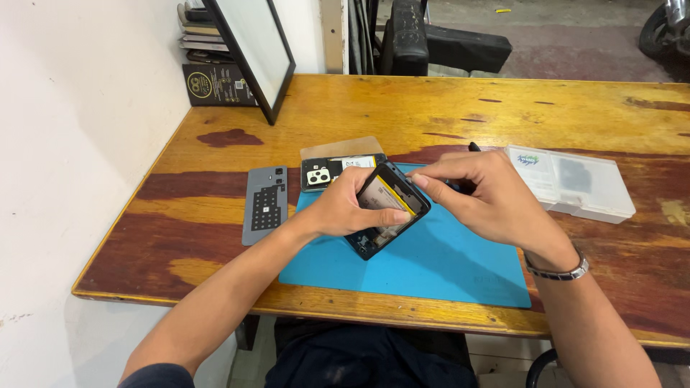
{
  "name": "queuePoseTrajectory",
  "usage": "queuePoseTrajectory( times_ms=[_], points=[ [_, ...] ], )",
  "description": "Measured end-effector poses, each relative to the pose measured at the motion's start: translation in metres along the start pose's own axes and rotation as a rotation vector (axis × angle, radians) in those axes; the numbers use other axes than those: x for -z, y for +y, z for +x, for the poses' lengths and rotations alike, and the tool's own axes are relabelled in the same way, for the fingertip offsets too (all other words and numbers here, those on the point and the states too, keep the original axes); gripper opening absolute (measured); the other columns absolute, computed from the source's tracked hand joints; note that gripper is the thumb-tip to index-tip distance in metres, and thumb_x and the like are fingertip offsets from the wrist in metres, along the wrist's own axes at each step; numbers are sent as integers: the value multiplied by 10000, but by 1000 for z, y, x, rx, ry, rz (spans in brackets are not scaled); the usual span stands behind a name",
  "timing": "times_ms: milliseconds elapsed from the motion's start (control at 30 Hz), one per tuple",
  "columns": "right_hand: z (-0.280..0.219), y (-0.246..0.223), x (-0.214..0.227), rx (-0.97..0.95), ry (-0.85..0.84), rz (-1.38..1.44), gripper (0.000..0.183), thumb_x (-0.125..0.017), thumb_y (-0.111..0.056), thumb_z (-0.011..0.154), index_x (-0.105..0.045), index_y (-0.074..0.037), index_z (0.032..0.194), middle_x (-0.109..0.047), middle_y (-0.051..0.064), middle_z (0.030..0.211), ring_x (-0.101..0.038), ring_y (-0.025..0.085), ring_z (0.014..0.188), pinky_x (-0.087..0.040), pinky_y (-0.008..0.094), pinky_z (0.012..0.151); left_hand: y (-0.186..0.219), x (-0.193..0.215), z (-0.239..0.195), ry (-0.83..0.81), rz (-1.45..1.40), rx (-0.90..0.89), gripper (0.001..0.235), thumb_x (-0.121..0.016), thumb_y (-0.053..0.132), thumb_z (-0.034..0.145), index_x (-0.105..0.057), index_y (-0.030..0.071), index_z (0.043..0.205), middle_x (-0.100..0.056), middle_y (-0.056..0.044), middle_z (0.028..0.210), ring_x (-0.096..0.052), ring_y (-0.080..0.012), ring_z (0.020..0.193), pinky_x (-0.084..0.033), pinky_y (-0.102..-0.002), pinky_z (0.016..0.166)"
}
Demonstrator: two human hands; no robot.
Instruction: The person disassembles a smartphone on a workbench, removes the back cover and internal components, and uses tools to manipulate the battery and connectors. The person handles the phone frame, battery, and small parts while working on a blue mat.
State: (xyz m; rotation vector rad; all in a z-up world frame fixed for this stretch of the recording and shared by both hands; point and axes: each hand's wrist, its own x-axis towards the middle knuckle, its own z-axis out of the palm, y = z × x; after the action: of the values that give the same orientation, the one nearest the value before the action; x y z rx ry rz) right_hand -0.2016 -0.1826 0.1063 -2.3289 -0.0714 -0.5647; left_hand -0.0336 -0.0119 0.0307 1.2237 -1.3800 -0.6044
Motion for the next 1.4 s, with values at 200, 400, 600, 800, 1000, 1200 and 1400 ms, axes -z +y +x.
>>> queuePoseTrajectory(
  times_ms=[200, 400, 600, 800, 1000, 1200, 1400],
  points=[
    [-2, 6, 7, -34, -130, 77, 199, -738, -110, 898, -820, -84, 1077, -763, 45, 718, -563, 91, 578, -433, 263, 494, -7, 6, -5, -17, -71, 19, 388, -865, 277, 842, -725, 31, 1107, -755, -10, 996, -677, -63, 887, -558, -227, 812],
    [-8, 5, 12, 21, -235, 173, 227, -747, -121, 880, -817, -78, 1091, -818, 59, 793, -695, 98, 666, -544, 255, 580, -20, 9, -6, 9, -78, 2, 332, -849, 264, 872, -726, 24, 1066, -738, -3, 964, -656, -58, 861, -552, -225, 777],
    [-9, 0, 8, -70, -252, 157, 207, -751, -131, 877, -830, -74, 1059, -806, 57, 730, -674, 91, 642, -535, 258, 560, -31, 13, -7, 51, -95, -30, 345, -855, 317, 873, -731, 31, 1020, -718, 5, 919, -616, -33, 828, -523, -216, 747],
    [-10, -8, 8, -127, -222, 151, 197, -737, -138, 874, -835, -87, 1037, -797, 57, 708, -679, 95, 620, -525, 267, 537, -36, 8, -8, 69, -51, -8, 341, -871, 347, 834, -720, 47, 891, -544, 82, 729, -427, -14, 661, -339, -217, 565],
    [-14, -10, 8, -23, -257, 196, 205, -738, -132, 881, -832, -93, 1058, -810, 61, 743, -697, 103, 633, -552, 253, 577, -24, 1, -7, -36, 61, -138, 403, -897, 406, 801, -669, 76, 765, -464, 88, 686, -400, -26, 617, -294, -244, 537],
    [-13, -11, 14, 0, -249, 121, 191, -765, -138, 853, -836, -100, 1027, -804, 45, 722, -683, 93, 598, -519, 257, 521, -15, -4, -5, -49, 44, -126, 401, -901, 405, 807, -689, 65, 792, -492, 75, 690, -433, -29, 616, -314, -242, 541],
    [-16, -24, 19, 32, -156, -93, 250, -778, -139, 799, -838, -124, 1041, -714, 100, 572, -576, 182, 445, -408, 333, 423, -9, -7, -3, -31, 120, -56, 370, -874, 396, 826, -732, 58, 877, -591, 72, 667, -448, -6, 594, -338, -216, 524]
  ],
)
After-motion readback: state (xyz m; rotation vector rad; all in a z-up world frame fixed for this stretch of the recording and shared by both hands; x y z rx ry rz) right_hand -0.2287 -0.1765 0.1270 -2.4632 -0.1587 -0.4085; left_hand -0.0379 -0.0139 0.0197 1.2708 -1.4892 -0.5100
